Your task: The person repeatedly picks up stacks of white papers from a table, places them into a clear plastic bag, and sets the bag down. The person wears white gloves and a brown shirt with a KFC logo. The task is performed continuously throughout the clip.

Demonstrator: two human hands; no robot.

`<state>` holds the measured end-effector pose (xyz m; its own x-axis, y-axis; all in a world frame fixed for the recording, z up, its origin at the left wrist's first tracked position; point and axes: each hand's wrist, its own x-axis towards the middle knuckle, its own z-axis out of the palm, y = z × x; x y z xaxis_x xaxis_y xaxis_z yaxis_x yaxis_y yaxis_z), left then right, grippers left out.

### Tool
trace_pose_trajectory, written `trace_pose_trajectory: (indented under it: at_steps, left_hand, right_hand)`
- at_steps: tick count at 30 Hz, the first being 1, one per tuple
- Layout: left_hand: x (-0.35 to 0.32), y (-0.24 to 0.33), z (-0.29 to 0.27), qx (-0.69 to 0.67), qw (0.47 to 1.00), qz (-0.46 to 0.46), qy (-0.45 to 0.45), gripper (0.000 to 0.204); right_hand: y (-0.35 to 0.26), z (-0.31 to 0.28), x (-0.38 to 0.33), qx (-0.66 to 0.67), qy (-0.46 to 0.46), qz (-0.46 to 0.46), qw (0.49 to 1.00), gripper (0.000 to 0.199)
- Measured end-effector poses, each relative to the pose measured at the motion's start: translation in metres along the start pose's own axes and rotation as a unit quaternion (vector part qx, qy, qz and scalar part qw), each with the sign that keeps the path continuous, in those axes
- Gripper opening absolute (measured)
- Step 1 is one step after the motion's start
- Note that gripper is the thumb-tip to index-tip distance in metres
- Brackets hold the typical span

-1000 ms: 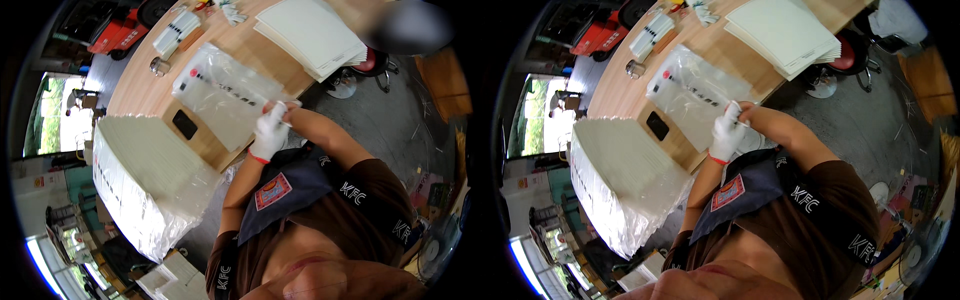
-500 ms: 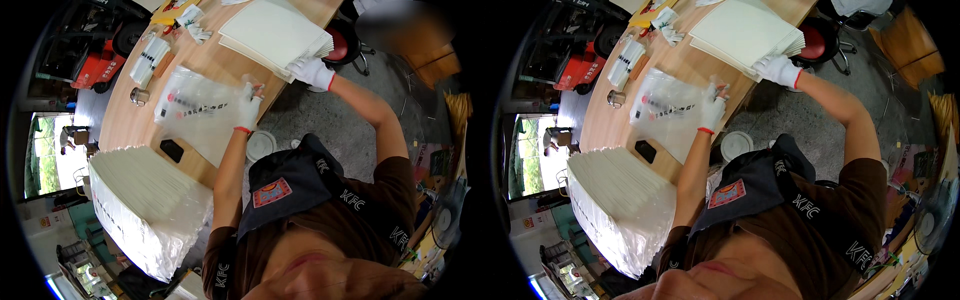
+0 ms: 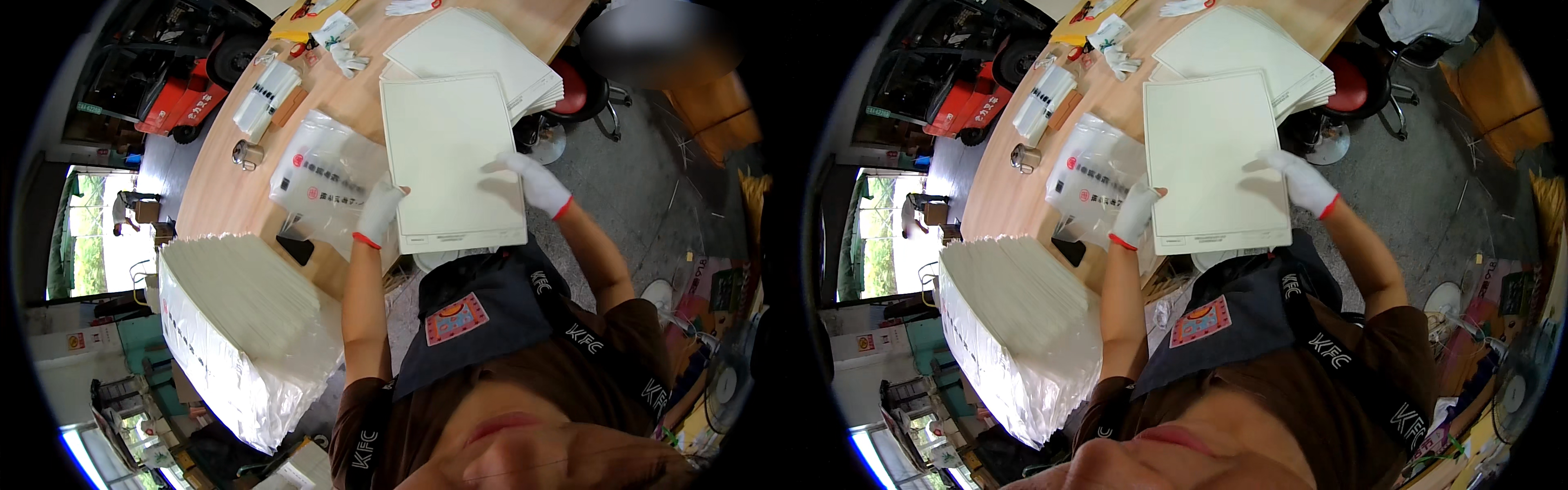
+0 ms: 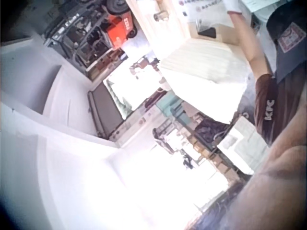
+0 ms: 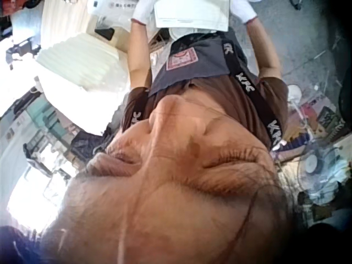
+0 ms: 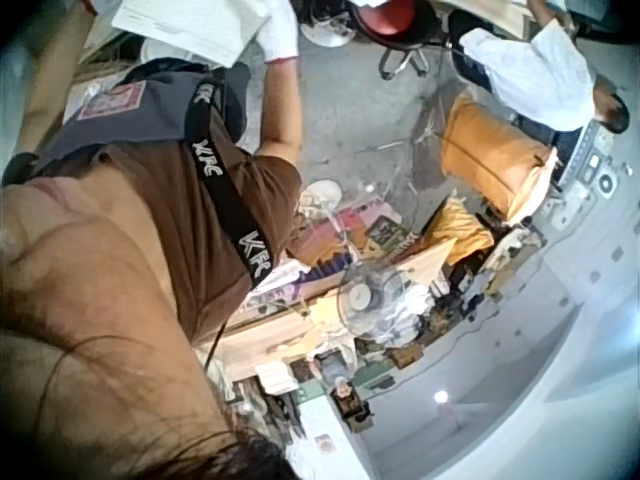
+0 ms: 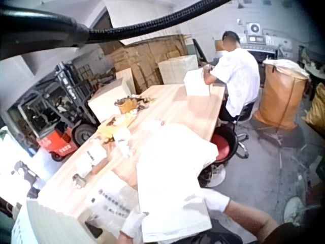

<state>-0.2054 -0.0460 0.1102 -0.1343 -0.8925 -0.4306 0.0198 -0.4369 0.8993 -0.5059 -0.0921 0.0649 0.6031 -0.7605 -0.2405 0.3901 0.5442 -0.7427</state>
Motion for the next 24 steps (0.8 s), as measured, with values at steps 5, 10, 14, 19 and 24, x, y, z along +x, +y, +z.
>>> trace_pose_trajectory:
  at_steps: [5,10,14,19,24]
  left_hand:
    - [-0.005,-0.046,0.082,0.447,0.891,0.037,0.069,0.052]
    - [-0.015,-0.034,0.023,0.04,0.989,0.124,0.067,0.056]
    - [-0.067,0.031,-0.035,-0.219,0.932,0.144,0.25,0.049]
    - [-0.125,0.035,-0.067,0.005,0.938,0.331,0.104,0.055]
    - [-0.133,-0.009,0.036,0.16,0.955,0.207,0.136,0.045]
  right_hand:
    - [0.05,0.059,0.017,-0.517,0.211,-0.104,0.823,0.056]
    - [0.023,0.052,0.012,-0.541,0.111,-0.218,0.805,0.035]
    - [-0.028,0.08,-0.016,-0.766,-0.048,-0.27,0.582,0.029]
    - [-0.033,0.125,-0.003,-0.87,-0.209,-0.241,0.375,0.021]
    - [-0.029,0.13,0.049,-0.804,-0.274,-0.16,0.503,0.027]
